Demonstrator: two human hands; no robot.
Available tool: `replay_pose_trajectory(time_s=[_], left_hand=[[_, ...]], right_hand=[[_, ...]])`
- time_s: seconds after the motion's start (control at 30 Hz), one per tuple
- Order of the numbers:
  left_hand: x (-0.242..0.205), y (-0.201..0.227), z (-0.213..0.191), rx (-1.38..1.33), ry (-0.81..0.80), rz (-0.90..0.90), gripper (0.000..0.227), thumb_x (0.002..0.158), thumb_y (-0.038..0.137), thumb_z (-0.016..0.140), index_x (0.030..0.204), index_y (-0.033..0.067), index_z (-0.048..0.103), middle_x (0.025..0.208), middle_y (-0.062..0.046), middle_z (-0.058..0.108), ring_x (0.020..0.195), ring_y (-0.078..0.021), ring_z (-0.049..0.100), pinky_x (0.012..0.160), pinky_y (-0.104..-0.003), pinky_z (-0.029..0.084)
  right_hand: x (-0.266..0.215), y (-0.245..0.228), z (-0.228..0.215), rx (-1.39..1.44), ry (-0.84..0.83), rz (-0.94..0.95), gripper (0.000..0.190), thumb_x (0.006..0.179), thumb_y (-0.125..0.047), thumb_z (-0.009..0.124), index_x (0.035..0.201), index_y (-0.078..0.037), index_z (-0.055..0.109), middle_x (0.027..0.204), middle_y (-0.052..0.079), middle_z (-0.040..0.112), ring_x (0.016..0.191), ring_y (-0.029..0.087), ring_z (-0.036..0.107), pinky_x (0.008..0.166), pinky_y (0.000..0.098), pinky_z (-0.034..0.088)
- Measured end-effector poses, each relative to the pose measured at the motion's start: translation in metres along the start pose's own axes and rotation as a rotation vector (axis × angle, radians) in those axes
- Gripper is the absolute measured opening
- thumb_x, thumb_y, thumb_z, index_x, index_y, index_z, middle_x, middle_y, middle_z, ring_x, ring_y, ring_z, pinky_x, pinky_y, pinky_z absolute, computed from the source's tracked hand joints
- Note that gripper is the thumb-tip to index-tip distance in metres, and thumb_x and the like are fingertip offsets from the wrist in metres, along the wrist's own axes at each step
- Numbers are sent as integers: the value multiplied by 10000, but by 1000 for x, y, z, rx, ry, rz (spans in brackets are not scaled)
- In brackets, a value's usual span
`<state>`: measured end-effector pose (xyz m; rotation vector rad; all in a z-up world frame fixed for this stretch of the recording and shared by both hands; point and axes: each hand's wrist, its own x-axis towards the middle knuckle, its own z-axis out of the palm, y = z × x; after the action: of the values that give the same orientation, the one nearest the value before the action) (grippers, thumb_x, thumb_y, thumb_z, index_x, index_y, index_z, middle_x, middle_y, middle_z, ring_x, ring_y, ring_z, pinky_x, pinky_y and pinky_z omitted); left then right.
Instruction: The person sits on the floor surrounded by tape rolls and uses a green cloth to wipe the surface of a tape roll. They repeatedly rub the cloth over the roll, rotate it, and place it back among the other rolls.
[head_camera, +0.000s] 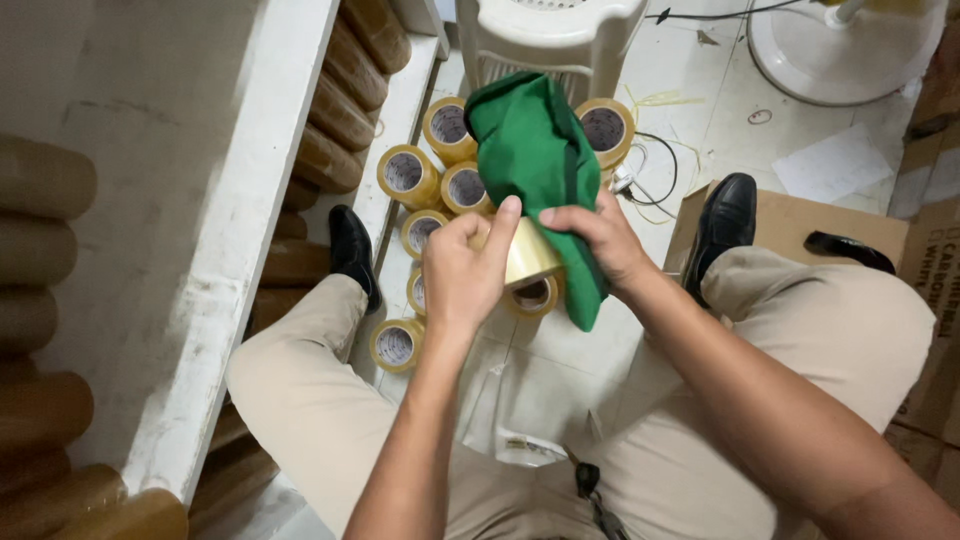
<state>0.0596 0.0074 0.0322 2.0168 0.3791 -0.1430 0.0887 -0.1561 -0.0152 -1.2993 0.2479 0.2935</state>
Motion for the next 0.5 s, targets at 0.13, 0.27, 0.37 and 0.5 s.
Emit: replay_pose_trajectory(time_s=[0.13, 0.27, 0.37, 0.5], left_hand=[[2, -9, 5, -164, 60, 19, 585, 1007, 524, 590, 626, 86, 658, 531, -45, 549, 504, -174, 529, 549, -270, 469], [0, -5, 3, -132, 103, 112, 526, 1013, 436, 607, 608, 102, 643, 484, -26, 518, 473, -146, 522, 494, -276, 436], [8, -27, 8, -354, 93, 74, 509, 991, 463, 635, 619, 117, 652, 519, -11, 569, 517, -97, 567, 497, -236, 461], [6, -18, 14, -282, 160, 203, 531, 1011, 445, 639, 592, 119, 647, 506, -38, 569, 526, -114, 532, 541, -249, 427]], right_hand=[[0, -8, -4, 13, -38, -10, 451, 710, -284, 805, 1113, -103, 714, 786, 74, 658, 723, 171, 645, 695, 313, 533], [5, -10, -2, -128, -115, -88, 439, 685, -220, 839, 1085, -81, 723, 791, 71, 670, 745, 166, 649, 724, 310, 553], [9, -6, -4, 28, -47, 10, 468, 700, -288, 817, 1102, -84, 694, 767, 78, 655, 704, 172, 645, 689, 324, 548], [7, -7, -7, -107, -90, -159, 529, 670, -198, 856, 1167, -89, 713, 904, 86, 717, 815, 169, 690, 791, 340, 577]])
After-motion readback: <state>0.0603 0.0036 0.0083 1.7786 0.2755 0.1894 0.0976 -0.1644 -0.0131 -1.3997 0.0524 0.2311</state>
